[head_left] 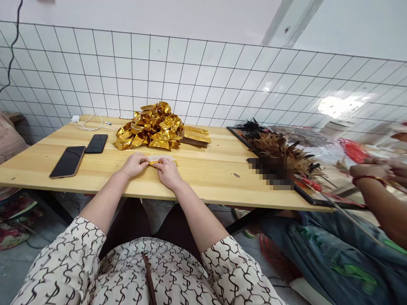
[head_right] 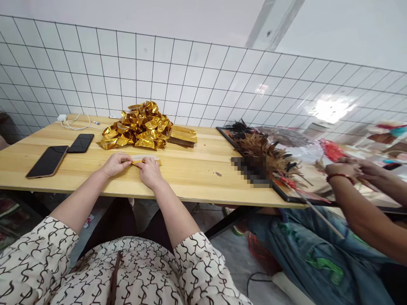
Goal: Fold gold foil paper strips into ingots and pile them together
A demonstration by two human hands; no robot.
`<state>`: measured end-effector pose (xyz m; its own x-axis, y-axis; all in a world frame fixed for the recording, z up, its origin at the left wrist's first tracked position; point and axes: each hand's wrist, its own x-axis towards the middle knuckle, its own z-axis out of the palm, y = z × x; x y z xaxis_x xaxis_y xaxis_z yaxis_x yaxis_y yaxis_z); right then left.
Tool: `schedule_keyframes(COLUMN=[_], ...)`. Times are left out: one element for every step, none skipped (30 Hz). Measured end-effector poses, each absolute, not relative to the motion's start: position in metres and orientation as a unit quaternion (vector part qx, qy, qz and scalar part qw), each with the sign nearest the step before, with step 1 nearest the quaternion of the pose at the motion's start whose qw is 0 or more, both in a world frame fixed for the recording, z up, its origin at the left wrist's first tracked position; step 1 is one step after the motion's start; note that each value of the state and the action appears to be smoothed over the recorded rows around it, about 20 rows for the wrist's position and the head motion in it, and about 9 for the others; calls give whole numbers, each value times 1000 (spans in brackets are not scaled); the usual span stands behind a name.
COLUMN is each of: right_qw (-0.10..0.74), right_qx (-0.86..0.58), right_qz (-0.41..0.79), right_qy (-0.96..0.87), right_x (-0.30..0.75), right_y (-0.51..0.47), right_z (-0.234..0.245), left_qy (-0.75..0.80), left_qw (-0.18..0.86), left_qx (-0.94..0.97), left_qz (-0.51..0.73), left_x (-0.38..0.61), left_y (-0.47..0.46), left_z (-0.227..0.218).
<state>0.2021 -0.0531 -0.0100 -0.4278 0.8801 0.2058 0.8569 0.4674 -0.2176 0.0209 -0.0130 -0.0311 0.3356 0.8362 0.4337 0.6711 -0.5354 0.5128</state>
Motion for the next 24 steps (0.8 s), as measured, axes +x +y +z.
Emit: schedule_keyframes(right_qw=[152, 156, 159, 161, 162, 164, 164, 163, 161, 159, 158, 159, 160, 163, 165, 166, 165, 163, 158, 153, 146, 141, 135, 130], right_qx=[-507, -501, -498, -495, -493, -492, -490, -490, -491, -493, -495, -497, -498, -497, -496, -495, -496, -496, -497, -499, -499, -499, -498, -497], right_qz=[39, 39, 40, 40, 40, 39, 39, 40, 41, 43, 45, 47, 48, 48, 47, 47, 45, 44, 42, 39, 35, 31, 27, 23], right_qy=[-848, -850, -852, -853, -854, -854, -855, -855, -855, -854, -853, -852, -851, -851, -851, -851, -851, -852, -852, -852, -853, -855, -856, -858], right_x=[203, 203, 203, 204, 204, 204, 204, 204, 204, 204, 204, 204, 203, 203, 203, 203, 203, 203, 202, 202, 201, 201, 201, 201], right_y=[-52, -52, -51, -51, -50, -50, -50, -50, -50, -51, -51, -51, -51, -51, -51, -52, -52, -53, -54, -55, -56, -57, -58, -59], right_z=[-11, -13, -14, -15, -15, -15, -16, -15, -15, -15, -14, -14, -14, -14, -13, -13, -12, -11, -10, -8, -7, -6, -6, -5], left_qy=[469, 472, 474, 475, 476, 477, 479, 482, 486, 491, 496, 501, 507, 512, 517, 521, 525, 528, 531, 533, 534, 536, 538, 541], left_qw=[128, 135, 141, 146, 152, 158, 163, 166, 167, 166, 164, 160, 155, 150, 144, 138, 132, 127, 124, 122, 121, 119, 117, 115], left_qx=[804, 800, 797, 794, 792, 790, 788, 786, 783, 781, 778, 776, 774, 772, 771, 769, 768, 767, 766, 766, 766, 767, 767, 766], left_qz=[343, 345, 347, 349, 350, 350, 350, 350, 350, 350, 349, 348, 347, 345, 344, 343, 342, 341, 340, 338, 335, 333, 330, 328], left_x=[21, 22, 22, 23, 23, 23, 24, 24, 25, 26, 26, 27, 27, 27, 28, 28, 28, 28, 28, 28, 28, 28, 29, 29], left_y=[-13, -14, -14, -14, -13, -13, -12, -11, -10, -9, -8, -7, -7, -6, -6, -6, -5, -5, -5, -5, -4, -4, -4, -4], left_z=[-31, -31, -31, -32, -33, -33, -34, -35, -36, -36, -36, -37, -37, -37, -37, -37, -37, -37, -37, -37, -36, -36, -36, -36])
